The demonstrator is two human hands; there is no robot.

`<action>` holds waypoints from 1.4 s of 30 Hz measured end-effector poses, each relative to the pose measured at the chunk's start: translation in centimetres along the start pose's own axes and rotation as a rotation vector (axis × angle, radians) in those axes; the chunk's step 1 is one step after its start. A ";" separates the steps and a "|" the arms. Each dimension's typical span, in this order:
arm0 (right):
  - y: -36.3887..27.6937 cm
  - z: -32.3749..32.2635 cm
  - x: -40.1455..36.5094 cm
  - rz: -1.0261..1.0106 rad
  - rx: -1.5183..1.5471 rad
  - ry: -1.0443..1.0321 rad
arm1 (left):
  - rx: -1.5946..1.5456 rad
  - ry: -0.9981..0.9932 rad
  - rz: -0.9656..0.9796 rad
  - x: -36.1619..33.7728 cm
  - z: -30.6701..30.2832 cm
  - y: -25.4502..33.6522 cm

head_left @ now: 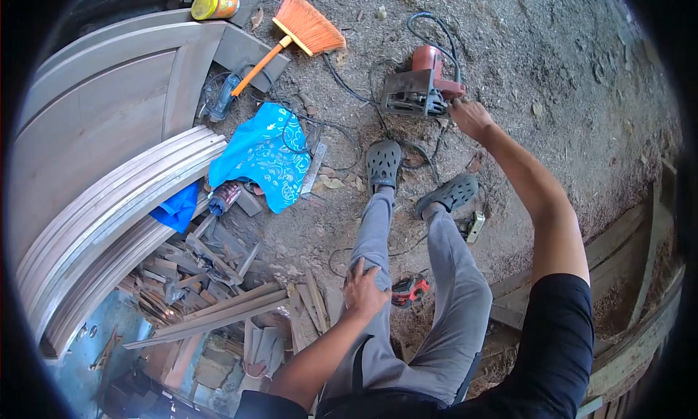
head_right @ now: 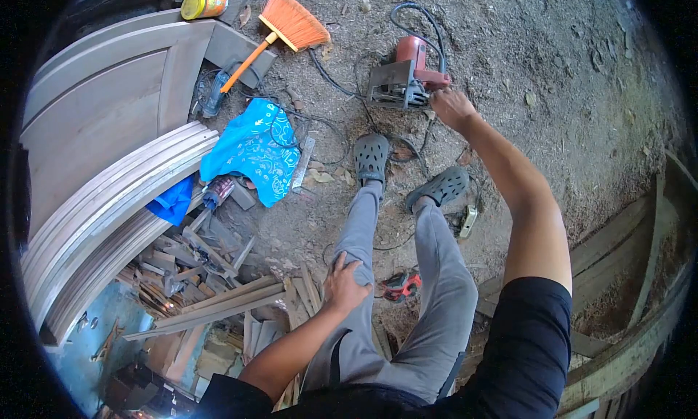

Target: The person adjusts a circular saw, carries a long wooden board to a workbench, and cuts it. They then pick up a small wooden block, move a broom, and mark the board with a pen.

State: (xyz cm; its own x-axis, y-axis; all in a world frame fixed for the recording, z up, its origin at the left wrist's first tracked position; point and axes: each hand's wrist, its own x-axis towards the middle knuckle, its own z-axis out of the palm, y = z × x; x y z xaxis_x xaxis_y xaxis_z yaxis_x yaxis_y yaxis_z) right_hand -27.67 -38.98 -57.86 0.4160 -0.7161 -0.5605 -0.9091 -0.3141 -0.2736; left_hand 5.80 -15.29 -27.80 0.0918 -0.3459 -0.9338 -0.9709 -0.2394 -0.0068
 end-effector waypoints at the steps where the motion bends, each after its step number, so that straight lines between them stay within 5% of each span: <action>1: 0.5 -0.1 -0.2 -0.009 0.041 0.003 | -0.024 -0.030 -0.018 0.2 0.0 0.0; 4: 0.0 -2.1 -0.5 0.047 0.254 -0.059 | -0.021 -0.071 -0.048 0.1 0.4 -0.3; 6: 0.2 -2.3 0.7 0.529 0.751 -0.401 | -0.001 -0.075 -0.048 0.3 0.7 0.0; 8: 0.4 -0.2 0.6 0.474 0.664 -0.310 | 0.011 -0.075 -0.054 0.2 0.7 -0.3; 10: 0.6 1.8 0.5 0.374 0.571 0.017 | 0.016 -0.070 -0.050 0.2 0.7 -0.5; 14: -1.7 -1.8 -1.1 0.189 0.366 0.044 | -0.002 -0.068 -0.030 0.4 0.7 -0.7; 15: 0.0 3.9 0.0 0.018 0.164 0.228 | 0.002 -0.071 -0.032 0.2 0.7 -0.7; 16: -0.5 2.8 -0.6 0.021 0.169 0.226 | 0.009 -0.071 -0.030 0.2 0.7 -0.5; 18: -1.9 -1.2 -2.3 0.177 0.565 0.280 | 0.022 -0.071 -0.030 0.3 0.5 -0.5; 19: -1.5 1.0 -1.0 0.452 0.588 0.204 | 0.014 -0.080 -0.034 0.3 0.4 -0.5; 20: -0.8 1.3 -0.6 0.455 0.589 0.204 | 0.005 -0.090 -0.038 0.4 0.4 -0.4; 22: 0.0 2.0 -0.1 0.761 1.775 -0.419 | 0.014 -0.091 -0.033 0.6 0.4 -0.4; 23: 0.0 2.3 0.4 0.729 1.948 -0.363 | 0.021 -0.090 -0.030 0.5 0.4 -0.5; 28: 2.1 2.6 0.7 0.566 1.494 -0.457 | 0.046 -0.079 -0.030 0.5 0.4 -0.5; 30: 1.3 0.9 0.5 -0.026 0.453 0.030 | 0.045 -0.085 -0.040 0.6 0.2 -0.4; 31: 0.6 1.0 0.8 -0.002 0.240 0.080 | 0.043 -0.086 -0.039 0.6 0.2 -0.4; 36: 0.2 0.9 -0.9 0.097 0.245 0.127 | 0.017 -0.113 -0.062 0.7 -0.1 -0.4; 39: 0.6 -0.8 -0.3 0.682 1.024 -0.383 | 0.017 -0.099 -0.038 0.7 0.2 -0.5; 42: 0.0 -1.1 -0.4 0.531 0.788 -0.254 | 0.020 -0.109 -0.043 0.7 0.3 -0.8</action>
State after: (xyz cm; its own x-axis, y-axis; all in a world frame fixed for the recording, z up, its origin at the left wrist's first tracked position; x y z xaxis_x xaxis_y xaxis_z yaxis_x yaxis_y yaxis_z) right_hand -27.84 -39.37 -56.71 0.0328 -0.4592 -0.8877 -0.7443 0.5816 -0.3283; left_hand 6.56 -15.11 -28.56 0.1102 -0.2349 -0.9658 -0.9710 -0.2330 -0.0541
